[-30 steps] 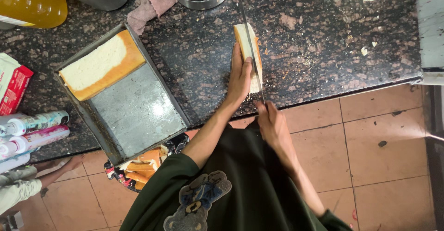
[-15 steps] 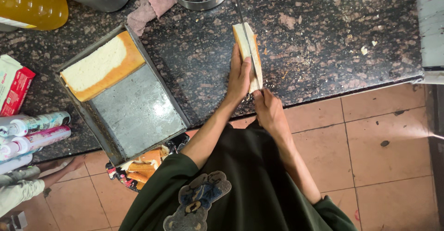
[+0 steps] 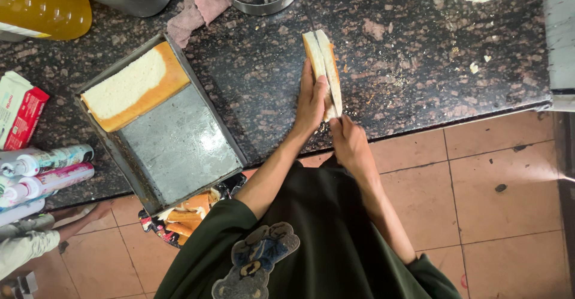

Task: The person trims the top crust off a rectangular cake sponge, discards the scraps into a bin, and then uses a metal ring and a knife to cut circular layers from the sponge.

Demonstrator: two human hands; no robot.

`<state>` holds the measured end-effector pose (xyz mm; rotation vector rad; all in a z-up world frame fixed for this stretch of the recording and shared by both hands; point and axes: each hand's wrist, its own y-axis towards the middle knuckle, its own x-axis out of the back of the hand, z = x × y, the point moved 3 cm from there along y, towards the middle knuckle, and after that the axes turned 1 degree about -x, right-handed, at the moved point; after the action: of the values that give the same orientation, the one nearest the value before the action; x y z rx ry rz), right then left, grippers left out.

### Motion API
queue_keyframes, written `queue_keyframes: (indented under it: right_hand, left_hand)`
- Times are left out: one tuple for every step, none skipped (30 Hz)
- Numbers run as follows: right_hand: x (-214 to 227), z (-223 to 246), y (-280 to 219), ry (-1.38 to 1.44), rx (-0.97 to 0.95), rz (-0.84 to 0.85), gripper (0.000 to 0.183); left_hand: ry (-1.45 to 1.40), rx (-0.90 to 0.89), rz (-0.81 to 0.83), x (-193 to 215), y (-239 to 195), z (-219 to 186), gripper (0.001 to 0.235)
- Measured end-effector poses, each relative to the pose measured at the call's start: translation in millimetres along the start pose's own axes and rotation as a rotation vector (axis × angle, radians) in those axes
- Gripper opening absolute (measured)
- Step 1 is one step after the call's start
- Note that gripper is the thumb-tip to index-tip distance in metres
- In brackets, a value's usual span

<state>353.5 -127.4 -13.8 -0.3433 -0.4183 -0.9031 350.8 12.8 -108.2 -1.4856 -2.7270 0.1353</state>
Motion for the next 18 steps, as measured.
queue_keyframes:
  right_hand:
    - [-3, -7, 5, 0.029, -0.160, 0.057, 0.034]
    - [-6, -13, 7, 0.058, -0.320, 0.115, 0.034]
    - [-3, -13, 2, 0.058, -0.322, 0.114, 0.034]
    - [2, -2, -4, -0.077, -0.002, 0.058, 0.033]
    - [5, 11, -13, -0.210, 0.321, 0.006, 0.033]
    - [8, 17, -22, -0.210, 0.321, 0.006, 0.033]
    - [12, 11, -34, -0.095, -0.097, 0.090, 0.033]
    - [13, 7, -48, 0.023, -0.513, 0.178, 0.034]
    - [15, 12, -53, 0.023, -0.513, 0.179, 0.034]
    - [17, 14, -57, 0.027, -0.526, 0.172, 0.035]
    - [18, 13, -60, 0.031, -0.541, 0.163, 0.036]
    - [17, 9, -57, 0.031, -0.541, 0.163, 0.036]
    - [14, 1, -50, 0.023, -0.533, 0.173, 0.037]
    - [11, -9, -44, 0.016, -0.524, 0.183, 0.038]
    - [6, -20, -35, 0.017, -0.523, 0.183, 0.038]
    - [2, -18, -19, -0.214, -0.037, 0.069, 0.031]
    - [-3, -14, -15, -0.436, 0.452, -0.044, 0.026]
    - [-7, -20, -11, -0.436, 0.452, -0.046, 0.026]
  left_hand:
    - [-0.017, 0.004, -0.013, 0, 1, -1, 0.074]
    - [-0.034, 0.009, -0.026, 0, 1, -2, 0.074]
    - [-0.034, 0.010, -0.024, 0, 0, -3, 0.074]
    - [-0.038, -0.006, -0.023, 0, -1, -5, 0.073]
    - [-0.042, -0.022, -0.023, 1, -2, -7, 0.073]
    - [-0.041, -0.022, -0.023, 0, -2, -8, 0.073]
    - [-0.064, -0.009, -0.022, 0, -3, -8, 0.073]
    - [-0.086, 0.003, -0.022, 0, -3, -7, 0.073]
    - [-0.086, 0.003, -0.023, 1, -2, -6, 0.073]
    - [-0.014, 0.003, -0.024, 2, -2, -4, 0.073]
    - [0.058, 0.004, -0.024, 2, -1, -2, 0.072]
    - [0.058, 0.004, -0.024, 1, -1, 0, 0.072]
    - [0.027, 0.010, -0.028, 1, 0, 1, 0.073]
    - [-0.003, 0.015, -0.032, 1, 1, 2, 0.074]
    - [-0.002, 0.014, -0.032, 2, 1, 3, 0.074]
    - [-0.022, 0.031, -0.018, 3, 2, 4, 0.075]
    - [-0.043, 0.050, -0.003, 2, 2, 4, 0.077]
    - [-0.043, 0.050, -0.002, 1, 3, 4, 0.077]
